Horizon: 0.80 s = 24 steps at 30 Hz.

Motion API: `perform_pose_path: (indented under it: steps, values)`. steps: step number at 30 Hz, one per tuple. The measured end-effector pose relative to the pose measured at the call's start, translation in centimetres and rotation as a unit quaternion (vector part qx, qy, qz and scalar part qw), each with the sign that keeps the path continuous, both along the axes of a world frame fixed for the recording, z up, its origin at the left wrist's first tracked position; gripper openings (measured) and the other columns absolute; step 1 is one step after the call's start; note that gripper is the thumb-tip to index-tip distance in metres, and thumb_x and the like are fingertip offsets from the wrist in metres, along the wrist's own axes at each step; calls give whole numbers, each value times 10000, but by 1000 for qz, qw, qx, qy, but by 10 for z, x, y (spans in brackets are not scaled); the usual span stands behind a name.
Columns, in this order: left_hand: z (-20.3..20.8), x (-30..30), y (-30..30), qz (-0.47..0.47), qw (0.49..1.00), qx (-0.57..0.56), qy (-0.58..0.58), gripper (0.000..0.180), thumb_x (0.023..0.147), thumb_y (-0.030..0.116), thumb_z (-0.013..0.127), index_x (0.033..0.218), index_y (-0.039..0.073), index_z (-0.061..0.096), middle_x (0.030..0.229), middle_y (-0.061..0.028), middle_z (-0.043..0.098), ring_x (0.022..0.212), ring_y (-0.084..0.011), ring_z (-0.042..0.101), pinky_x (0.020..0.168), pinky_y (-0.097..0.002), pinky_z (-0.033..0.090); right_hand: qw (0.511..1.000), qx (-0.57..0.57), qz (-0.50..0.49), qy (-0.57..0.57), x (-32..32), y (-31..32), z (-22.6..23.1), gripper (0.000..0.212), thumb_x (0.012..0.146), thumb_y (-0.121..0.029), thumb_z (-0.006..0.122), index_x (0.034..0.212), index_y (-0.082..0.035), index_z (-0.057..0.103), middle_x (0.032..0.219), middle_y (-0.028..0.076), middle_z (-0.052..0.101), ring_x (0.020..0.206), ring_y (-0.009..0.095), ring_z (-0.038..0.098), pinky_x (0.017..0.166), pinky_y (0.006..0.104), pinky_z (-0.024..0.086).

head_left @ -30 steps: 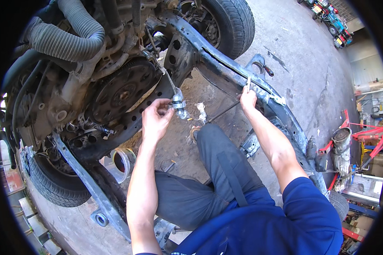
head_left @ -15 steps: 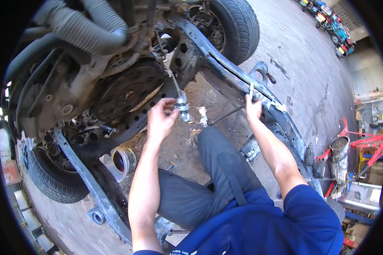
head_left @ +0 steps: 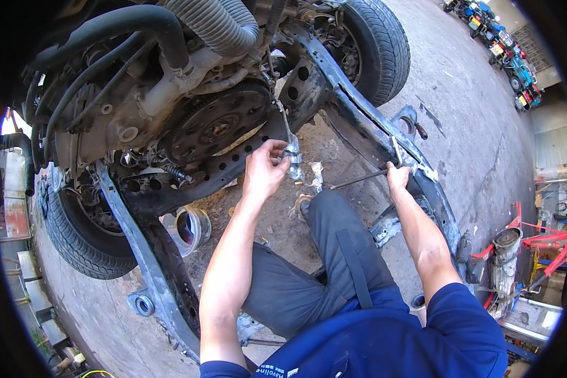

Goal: The person works under a lifted vehicle, using a socket wrench and hammer to tighten bolts on the engine's crankshaft pulley. The person repeatedly positions the socket, taps it with a hammer, and applies torque with the wrench.

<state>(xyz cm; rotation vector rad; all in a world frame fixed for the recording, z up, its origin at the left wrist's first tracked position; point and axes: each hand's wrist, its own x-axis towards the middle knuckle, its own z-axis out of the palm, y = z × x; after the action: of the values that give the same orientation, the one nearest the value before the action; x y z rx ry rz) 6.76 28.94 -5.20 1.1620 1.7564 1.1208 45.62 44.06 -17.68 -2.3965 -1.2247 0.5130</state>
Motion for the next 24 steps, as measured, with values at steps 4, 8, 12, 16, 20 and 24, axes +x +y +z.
perform_pose_path:
  steps: [4, 8, 12, 16, 20, 24]
  values:
    - [3, 0, 0, 6, 1000, -5, 4, 367, 830, 99, 777, 1176, 7, 695, 970, -106, 727, 828, -140, 694, 769, -298, 564, 1000, -3, -17, 1, -5, -5, 5, 796, 819, -354, 793, 1314, 103, 369, 1233, 356, 618, 1192, 450, 614, 1050, 460, 464]
    - [1, 0, 2, 2, 1000, 0, 8, 363, 832, 94, 779, 1175, 7, 697, 977, -100, 726, 825, -134, 691, 764, -292, 563, 999, -6, -27, 20, -4, -4, 6, 764, 825, -311, 795, 1321, 79, 364, 1233, 350, 625, 1193, 453, 616, 1057, 464, 459]
    - [-5, -1, 6, 4, 1000, 9, -2, 375, 837, 76, 775, 1190, -11, 681, 983, -96, 723, 822, -117, 677, 759, -279, 560, 998, 21, -53, 15, -15, -12, 13, 753, 824, -272, 784, 1341, 79, 365, 1296, 330, 567, 1217, 440, 588, 1057, 477, 450]
    - [-12, 2, 12, 26, 998, 45, -36, 369, 853, 27, 758, 1205, -27, 661, 990, -81, 721, 819, -96, 661, 752, -259, 555, 978, 156, 86, 105, -74, -44, 36, 548, 870, -197, 733, 1317, 17, 498, 1332, 233, 530, 1168, 317, 591, 1009, 413, 483]
    - [-15, 5, 16, 43, 992, 74, -87, 339, 871, -21, 732, 1202, -24, 660, 994, -64, 721, 825, -89, 658, 759, -248, 554, 807, 112, 370, 448, -180, -78, 70, 461, 970, -269, 701, 1306, 21, 577, 1154, 155, 686, 1007, 204, 679, 881, 321, 558]
    - [-13, -1, 9, 103, 988, 108, -37, 281, 876, -25, 730, 1154, -23, 696, 990, -65, 727, 841, -96, 669, 780, -247, 554, 787, 111, 333, 507, -273, -83, 90, 189, 976, -119, 686, 1065, 47, 686, 959, 82, 717, 860, 120, 650, 772, 269, 541]
